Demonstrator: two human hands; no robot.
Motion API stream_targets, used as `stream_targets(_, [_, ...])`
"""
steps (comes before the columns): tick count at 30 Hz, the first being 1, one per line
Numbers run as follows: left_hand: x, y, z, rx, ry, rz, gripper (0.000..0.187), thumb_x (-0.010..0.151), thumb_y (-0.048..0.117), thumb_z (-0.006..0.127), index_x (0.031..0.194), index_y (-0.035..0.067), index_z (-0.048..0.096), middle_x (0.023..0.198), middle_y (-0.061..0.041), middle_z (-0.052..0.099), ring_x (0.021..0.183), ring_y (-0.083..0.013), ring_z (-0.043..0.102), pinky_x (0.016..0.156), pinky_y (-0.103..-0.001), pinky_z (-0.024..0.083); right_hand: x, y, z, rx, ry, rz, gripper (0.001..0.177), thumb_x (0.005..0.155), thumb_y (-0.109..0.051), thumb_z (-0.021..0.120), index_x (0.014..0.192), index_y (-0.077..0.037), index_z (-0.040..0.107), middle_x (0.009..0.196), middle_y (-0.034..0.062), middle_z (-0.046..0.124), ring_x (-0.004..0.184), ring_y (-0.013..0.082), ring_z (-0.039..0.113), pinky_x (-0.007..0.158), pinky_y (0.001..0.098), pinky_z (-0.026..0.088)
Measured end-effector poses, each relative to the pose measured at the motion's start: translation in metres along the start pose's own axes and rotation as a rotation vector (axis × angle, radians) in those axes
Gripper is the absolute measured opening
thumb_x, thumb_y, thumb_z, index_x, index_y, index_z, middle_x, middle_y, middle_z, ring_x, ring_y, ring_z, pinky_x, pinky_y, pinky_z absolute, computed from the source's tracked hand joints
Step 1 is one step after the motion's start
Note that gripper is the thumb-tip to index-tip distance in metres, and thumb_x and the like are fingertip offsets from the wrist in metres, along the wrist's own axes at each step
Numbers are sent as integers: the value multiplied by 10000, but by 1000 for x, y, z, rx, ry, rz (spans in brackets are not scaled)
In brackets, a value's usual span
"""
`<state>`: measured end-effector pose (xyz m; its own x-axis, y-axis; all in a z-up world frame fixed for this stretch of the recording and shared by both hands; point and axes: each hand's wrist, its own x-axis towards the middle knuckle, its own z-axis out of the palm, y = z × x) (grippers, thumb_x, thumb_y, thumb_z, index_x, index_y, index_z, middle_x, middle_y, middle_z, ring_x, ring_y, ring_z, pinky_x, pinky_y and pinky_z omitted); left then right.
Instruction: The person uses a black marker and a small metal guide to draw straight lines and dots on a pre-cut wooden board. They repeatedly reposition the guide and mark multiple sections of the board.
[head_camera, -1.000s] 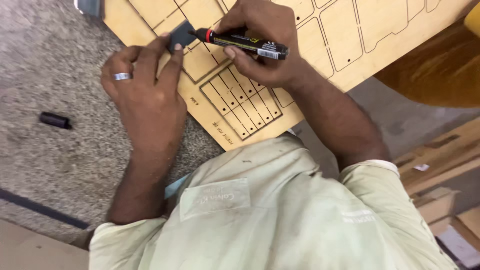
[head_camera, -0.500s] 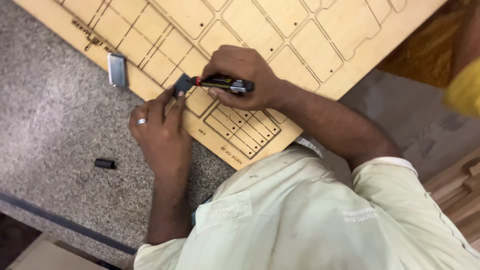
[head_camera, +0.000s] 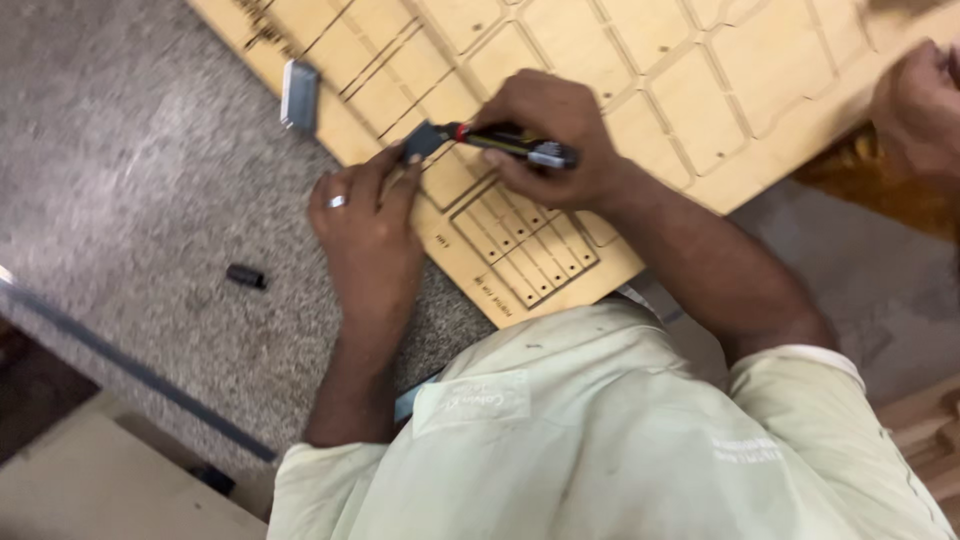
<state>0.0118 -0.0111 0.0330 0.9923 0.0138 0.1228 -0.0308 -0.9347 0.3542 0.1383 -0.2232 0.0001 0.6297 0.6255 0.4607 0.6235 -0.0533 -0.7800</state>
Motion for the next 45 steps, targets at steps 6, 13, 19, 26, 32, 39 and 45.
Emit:
stream_targets(6, [-3, -4, 1, -32, -3, 3, 334, 928, 20, 648, 1239, 71, 759, 1338, -64, 661, 1203, -262, 572, 1151, -520, 361, -5, -3, 1, -22, -30, 50, 150, 967, -84, 735, 1080, -11, 668, 894, 111, 668, 744, 219, 659, 659, 339, 503])
stream_targets(13, [-9, -10, 9, -45, 36, 26, 331, 958, 9, 639, 1269, 53, 745, 1369, -63, 644, 1232, -266, 554, 1179, -530, 338, 2, -8, 3, -42, -56, 48, 148, 1035, -84, 724, 1135, 13, 675, 956, 134, 694, 777, 194, 689, 693, 282, 554])
stream_targets(19, [-12, -13, 14, -46, 37, 24, 313, 982, 15, 641, 1277, 49, 737, 1383, -77, 629, 1243, -262, 550, 1189, -564, 322, 3, -6, 8, -36, -79, 16, 179, 999, -69, 696, 1138, 40, 668, 1013, 145, 690, 794, 187, 689, 704, 272, 552])
stream_targets(26, [-13, -16, 15, -73, 21, 16, 346, 950, 4, 651, 1282, 50, 736, 1399, -76, 625, 1270, -269, 547, 1201, -562, 319, -4, 4, 7, -54, -135, 9, 147, 1015, -87, 737, 1098, 22, 685, 954, 138, 712, 832, 212, 687, 722, 304, 533])
stream_targets(32, [-13, -13, 16, -43, 36, 9, 331, 961, 6, 667, 1283, 44, 734, 1403, -80, 619, 1288, -261, 536, 1216, -565, 312, -4, 10, 8, -25, -118, -9, 156, 987, -87, 737, 1081, 26, 686, 951, 146, 716, 833, 219, 673, 708, 301, 526])
stream_targets(39, [-15, -15, 15, -103, 33, 0, 299, 954, -6, 652, 1242, 26, 724, 1415, -82, 611, 1302, -271, 530, 1221, -568, 307, -7, 7, 5, -62, -156, 20, 142, 982, -53, 736, 1091, 25, 689, 933, 139, 704, 813, 224, 666, 719, 307, 505])
stream_targets(45, [-14, -13, 14, -96, 24, -2, 318, 951, -12, 645, 1263, 13, 707, 1423, -97, 604, 1325, -280, 520, 1227, -567, 313, -5, 7, 5, -82, -162, 11, 138, 983, -65, 727, 1092, 13, 691, 934, 121, 705, 818, 225, 662, 745, 320, 489])
